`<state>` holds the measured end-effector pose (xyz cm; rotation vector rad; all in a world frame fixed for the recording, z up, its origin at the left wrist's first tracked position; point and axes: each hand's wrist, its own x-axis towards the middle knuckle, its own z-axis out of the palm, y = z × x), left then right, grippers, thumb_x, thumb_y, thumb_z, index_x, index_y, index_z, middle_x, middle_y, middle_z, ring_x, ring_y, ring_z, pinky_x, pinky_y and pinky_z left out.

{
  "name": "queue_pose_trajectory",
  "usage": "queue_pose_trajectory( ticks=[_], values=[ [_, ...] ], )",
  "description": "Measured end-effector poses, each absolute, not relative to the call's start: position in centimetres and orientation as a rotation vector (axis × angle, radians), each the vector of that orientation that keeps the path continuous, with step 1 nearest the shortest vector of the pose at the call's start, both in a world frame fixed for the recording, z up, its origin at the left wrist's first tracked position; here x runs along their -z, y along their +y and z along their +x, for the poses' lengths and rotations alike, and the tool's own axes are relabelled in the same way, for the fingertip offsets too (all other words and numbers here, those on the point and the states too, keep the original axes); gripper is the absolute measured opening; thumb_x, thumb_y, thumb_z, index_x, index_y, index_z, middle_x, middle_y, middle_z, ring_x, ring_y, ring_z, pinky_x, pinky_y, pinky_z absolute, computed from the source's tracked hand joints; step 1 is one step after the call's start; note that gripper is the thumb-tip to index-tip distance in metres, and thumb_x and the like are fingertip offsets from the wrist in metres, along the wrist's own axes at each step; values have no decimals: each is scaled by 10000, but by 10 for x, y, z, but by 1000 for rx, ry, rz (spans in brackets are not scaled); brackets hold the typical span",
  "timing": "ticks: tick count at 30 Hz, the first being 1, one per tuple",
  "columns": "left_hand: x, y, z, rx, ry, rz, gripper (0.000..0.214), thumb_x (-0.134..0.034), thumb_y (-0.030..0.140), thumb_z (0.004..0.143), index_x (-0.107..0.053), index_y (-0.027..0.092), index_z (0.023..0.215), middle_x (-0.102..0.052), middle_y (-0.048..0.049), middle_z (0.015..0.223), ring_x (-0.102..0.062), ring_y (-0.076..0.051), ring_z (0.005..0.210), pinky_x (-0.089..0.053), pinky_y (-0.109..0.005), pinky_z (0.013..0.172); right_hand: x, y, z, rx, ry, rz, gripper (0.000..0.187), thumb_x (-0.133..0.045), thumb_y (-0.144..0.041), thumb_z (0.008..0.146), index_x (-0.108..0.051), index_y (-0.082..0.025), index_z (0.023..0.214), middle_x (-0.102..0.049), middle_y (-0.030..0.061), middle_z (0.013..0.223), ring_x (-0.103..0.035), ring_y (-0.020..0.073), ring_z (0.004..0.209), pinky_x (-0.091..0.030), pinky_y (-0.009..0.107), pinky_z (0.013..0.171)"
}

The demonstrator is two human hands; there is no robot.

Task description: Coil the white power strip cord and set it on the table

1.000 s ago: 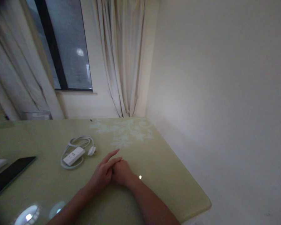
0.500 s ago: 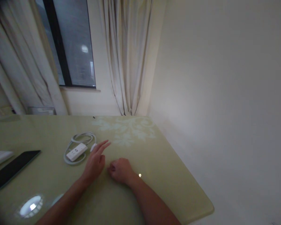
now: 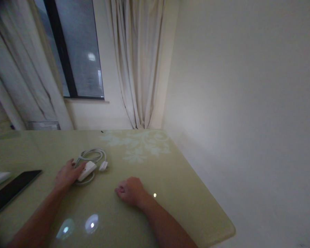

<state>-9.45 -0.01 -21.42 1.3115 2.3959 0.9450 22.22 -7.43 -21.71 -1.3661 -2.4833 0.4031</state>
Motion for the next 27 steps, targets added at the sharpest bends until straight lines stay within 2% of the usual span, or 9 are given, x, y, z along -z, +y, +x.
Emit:
queue_pose_trajectory(
  ticks=[3,7,12,16,19,22,24,27],
  values=[
    [214,3,-93,-1057,2181,1351,771,-718,552,787,-586,99,1397,-661,-298,1389,-613,-515,1295,-461,-658,1077,219,-76,219,-405,-2486,-1340,362,-660,-325,903,-517,-191,598,-466,-35,592,-234,125,591,-159,298,599],
    [216,0,-74,-1184,1904,1373,691,-806,432,707,-616,143,1305,-697,-245,1335,-691,-406,1213,-564,-531,1007,217,-71,214,-486,-2172,-1445,356,-671,-362,921,-546,-188,637,-494,-33,609,-322,115,588,-189,282,600],
    [215,-12,-29,-1349,1536,1200,684,-891,302,620,-615,183,1235,-682,-203,1342,-727,-318,1113,-627,-442,889,216,-52,226,-535,-1694,-1456,311,-566,-430,1002,-640,-173,844,-643,23,798,-535,145,710,-359,263,684],
    [211,-26,3,-1453,1287,909,616,-850,221,708,-615,214,1278,-687,-146,1362,-743,-218,1000,-636,-355,835,221,-41,240,-690,-1588,-1417,307,-543,-417,1013,-694,-150,1022,-722,102,1027,-648,190,901,-474,298,827],
    [206,-38,19,-1487,1118,838,518,-847,322,774,-661,208,1244,-696,-125,1359,-734,-166,894,-639,-334,824,224,-38,243,-869,-1521,-1390,381,-534,-467,1024,-700,-141,1130,-742,124,1108,-686,207,977,-502,313,864],
    [200,-50,31,-1527,1038,940,618,-857,500,766,-679,201,1276,-712,-116,1318,-688,-127,780,-643,-331,797,227,-36,241,-969,-1468,-1378,470,-626,-500,970,-676,-123,1246,-742,126,1106,-695,211,953,-511,318,852],
    [196,-57,37,-1542,1008,1004,679,-850,560,758,-674,202,1308,-735,-95,1230,-652,-108,718,-638,-320,765,229,-34,240,-973,-1433,-1389,529,-712,-474,905,-661,-118,1294,-734,109,1064,-675,201,893,-507,311,811],
    [193,-63,43,-1565,957,1034,665,-848,561,765,-681,196,1295,-744,-45,1056,-582,-76,619,-606,-274,678,228,-32,241,-1050,-1416,-1337,458,-769,-419,847,-701,-132,1198,-714,56,948,-621,171,799,-477,283,734]
  ],
)
